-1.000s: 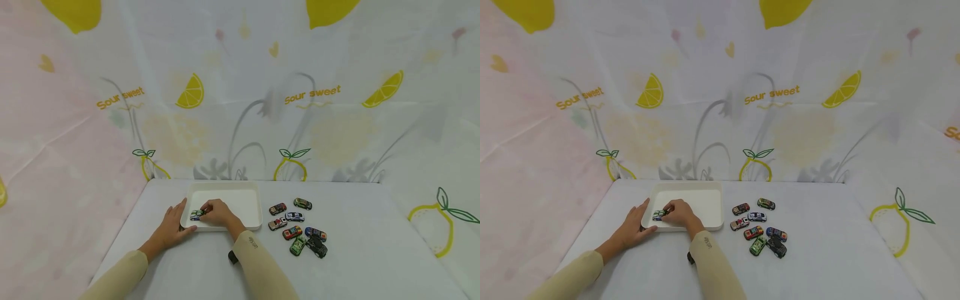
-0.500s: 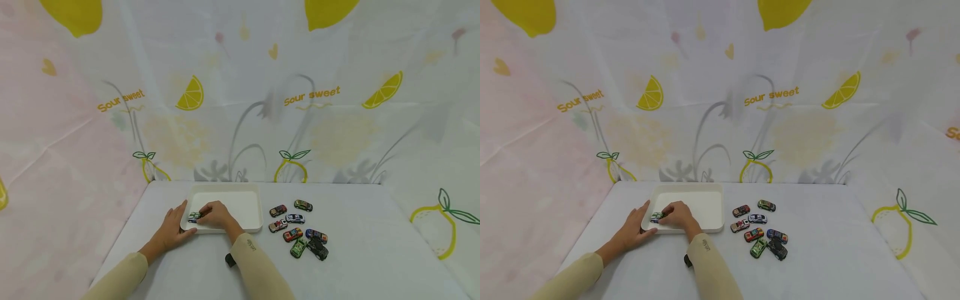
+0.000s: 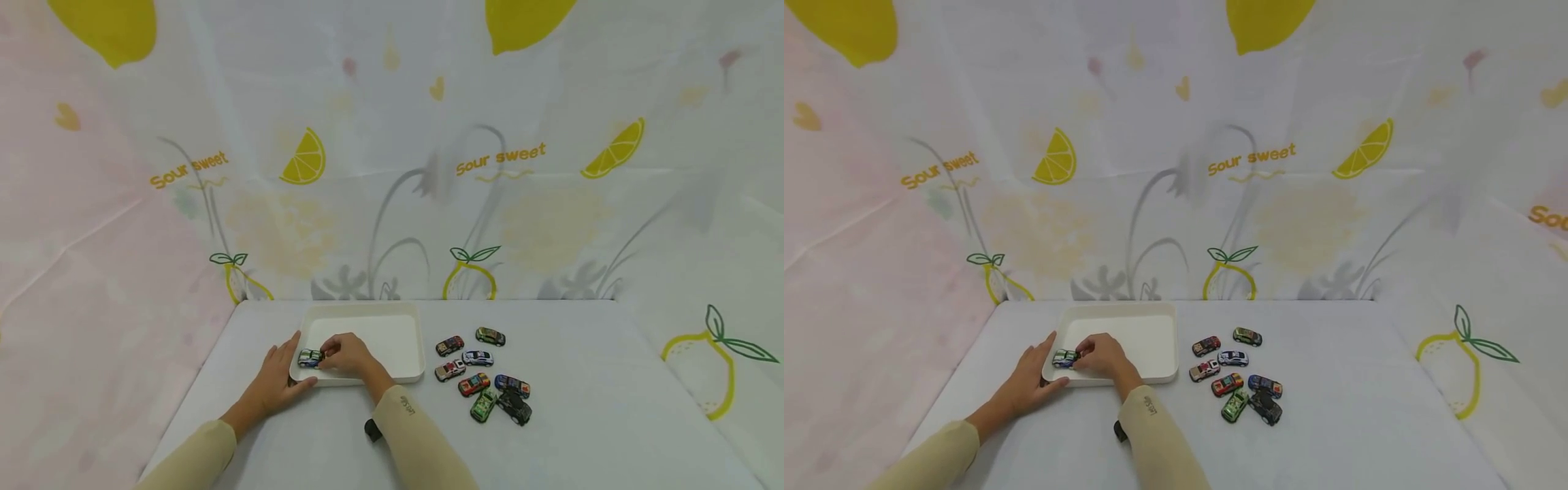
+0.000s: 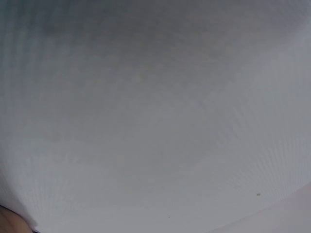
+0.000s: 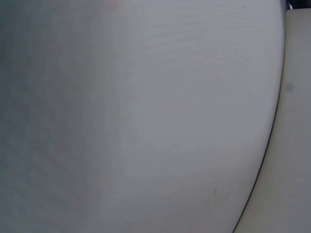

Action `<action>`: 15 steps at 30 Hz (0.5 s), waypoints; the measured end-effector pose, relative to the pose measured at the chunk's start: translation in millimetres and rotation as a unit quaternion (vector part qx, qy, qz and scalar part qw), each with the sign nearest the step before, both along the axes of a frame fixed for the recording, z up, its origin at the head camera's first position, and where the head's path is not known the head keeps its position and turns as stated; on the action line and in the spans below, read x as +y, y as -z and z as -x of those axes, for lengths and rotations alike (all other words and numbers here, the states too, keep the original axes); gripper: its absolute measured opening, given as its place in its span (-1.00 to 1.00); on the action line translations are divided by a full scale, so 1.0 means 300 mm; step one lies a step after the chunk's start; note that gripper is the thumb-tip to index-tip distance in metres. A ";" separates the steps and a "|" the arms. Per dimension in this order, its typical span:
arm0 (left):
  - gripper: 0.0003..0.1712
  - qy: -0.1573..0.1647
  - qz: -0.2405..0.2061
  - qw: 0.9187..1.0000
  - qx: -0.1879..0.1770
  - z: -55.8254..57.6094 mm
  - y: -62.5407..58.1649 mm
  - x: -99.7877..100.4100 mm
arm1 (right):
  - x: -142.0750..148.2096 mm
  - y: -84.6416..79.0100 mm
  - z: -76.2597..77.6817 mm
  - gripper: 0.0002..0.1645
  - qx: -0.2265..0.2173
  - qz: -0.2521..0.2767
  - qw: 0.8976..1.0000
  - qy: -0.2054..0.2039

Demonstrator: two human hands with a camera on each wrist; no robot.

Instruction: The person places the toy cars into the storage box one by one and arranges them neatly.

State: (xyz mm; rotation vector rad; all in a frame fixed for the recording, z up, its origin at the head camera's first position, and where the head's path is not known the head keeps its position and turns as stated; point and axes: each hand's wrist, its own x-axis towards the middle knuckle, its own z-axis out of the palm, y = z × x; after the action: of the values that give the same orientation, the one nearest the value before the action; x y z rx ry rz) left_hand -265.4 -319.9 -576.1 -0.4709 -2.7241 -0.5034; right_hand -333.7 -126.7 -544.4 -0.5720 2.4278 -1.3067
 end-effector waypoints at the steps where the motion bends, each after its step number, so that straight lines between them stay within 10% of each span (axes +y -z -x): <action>1: 0.15 0.000 -0.001 1.000 -0.001 -0.001 -0.002 -0.001 | -0.002 -0.001 -0.002 -0.66 0.003 -0.002 1.000 -0.003; 15: 0.15 -0.001 -0.007 1.000 -0.004 0.000 0.006 -0.005 | -0.002 -0.007 -0.008 -0.65 0.018 -0.029 0.999 -0.006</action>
State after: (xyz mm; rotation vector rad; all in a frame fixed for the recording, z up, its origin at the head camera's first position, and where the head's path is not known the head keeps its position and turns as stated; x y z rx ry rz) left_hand -265.4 -321.5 -577.9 -0.4630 -2.7268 -0.5254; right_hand -331.4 -127.2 -542.2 -0.5990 2.4771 -1.2271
